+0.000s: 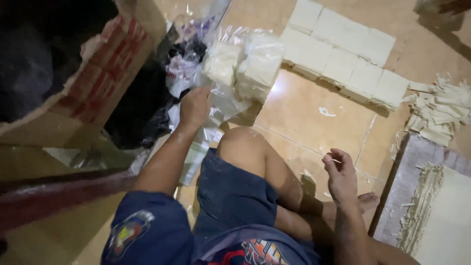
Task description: The person picks up stacks of thin white food sheets from the floor, places them into individual plastic bags, and seals the bags by hand.
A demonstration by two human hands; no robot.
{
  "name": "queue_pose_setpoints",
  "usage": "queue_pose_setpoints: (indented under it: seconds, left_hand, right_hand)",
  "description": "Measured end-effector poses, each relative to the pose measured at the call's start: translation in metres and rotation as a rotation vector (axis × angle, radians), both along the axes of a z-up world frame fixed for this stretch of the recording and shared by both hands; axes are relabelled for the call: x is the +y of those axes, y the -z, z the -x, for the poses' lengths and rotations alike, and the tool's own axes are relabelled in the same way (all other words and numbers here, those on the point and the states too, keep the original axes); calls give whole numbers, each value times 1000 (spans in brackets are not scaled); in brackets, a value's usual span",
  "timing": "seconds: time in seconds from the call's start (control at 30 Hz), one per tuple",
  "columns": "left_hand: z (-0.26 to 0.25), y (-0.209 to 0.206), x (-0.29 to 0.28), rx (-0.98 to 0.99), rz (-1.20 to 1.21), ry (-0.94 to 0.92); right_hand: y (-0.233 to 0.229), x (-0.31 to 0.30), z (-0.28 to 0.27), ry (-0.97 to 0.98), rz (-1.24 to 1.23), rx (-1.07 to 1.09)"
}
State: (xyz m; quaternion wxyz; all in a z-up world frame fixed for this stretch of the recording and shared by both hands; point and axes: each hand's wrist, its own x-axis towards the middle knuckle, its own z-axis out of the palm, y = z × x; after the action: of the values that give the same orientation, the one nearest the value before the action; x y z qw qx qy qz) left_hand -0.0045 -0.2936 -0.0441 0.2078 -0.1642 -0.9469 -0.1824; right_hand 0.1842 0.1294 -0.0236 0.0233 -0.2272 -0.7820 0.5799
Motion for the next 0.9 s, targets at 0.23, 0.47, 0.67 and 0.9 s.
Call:
queue_pose_setpoints:
  seconds: [0.23, 0.47, 0.67, 0.9]
  left_hand:
    - [-27, -199, 76, 5, 70, 541]
    - [-74, -303, 168, -264, -12, 956]
    - [-76, -302, 208, -355, 66, 851]
    - [-86, -317, 227, -430, 365, 763]
  right_hand:
    - [-127, -58, 14, -199, -242, 393]
    - [-157, -53, 14, -446, 499, 531]
    - [-182, -48, -24, -314, 837, 466]
    - [-171, -21, -41, -62, -96, 271]
